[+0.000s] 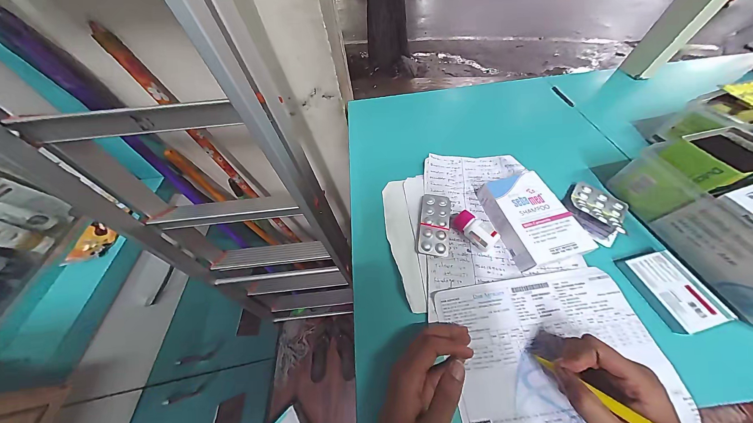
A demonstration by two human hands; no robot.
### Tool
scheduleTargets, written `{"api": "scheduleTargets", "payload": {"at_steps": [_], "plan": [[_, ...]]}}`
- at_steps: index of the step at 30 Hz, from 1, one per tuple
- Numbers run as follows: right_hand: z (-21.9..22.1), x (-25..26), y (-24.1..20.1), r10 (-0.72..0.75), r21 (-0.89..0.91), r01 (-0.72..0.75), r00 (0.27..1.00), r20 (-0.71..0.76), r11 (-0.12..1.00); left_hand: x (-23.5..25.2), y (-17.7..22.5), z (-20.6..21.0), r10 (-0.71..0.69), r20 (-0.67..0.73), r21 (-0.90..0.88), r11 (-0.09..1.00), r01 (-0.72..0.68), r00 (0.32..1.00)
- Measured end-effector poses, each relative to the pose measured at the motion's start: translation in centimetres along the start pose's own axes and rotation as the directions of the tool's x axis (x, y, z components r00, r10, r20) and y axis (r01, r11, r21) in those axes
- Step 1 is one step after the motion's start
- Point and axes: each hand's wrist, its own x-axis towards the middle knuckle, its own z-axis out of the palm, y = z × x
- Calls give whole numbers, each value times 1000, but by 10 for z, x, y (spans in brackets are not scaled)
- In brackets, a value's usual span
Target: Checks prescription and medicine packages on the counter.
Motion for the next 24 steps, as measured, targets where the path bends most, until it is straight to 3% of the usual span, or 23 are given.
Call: {"api": "scheduleTargets", "payload": {"at_steps": [16,24], "plan": [[1,-1,-4,21,-66,-22,1000,-13,998,-1,6,2,-66,-1,-34,997,66,998],[0,0,6,-61,-36,61,998,-7,997,-1,3,2,-76,-10,-46,996,76,997]]}}
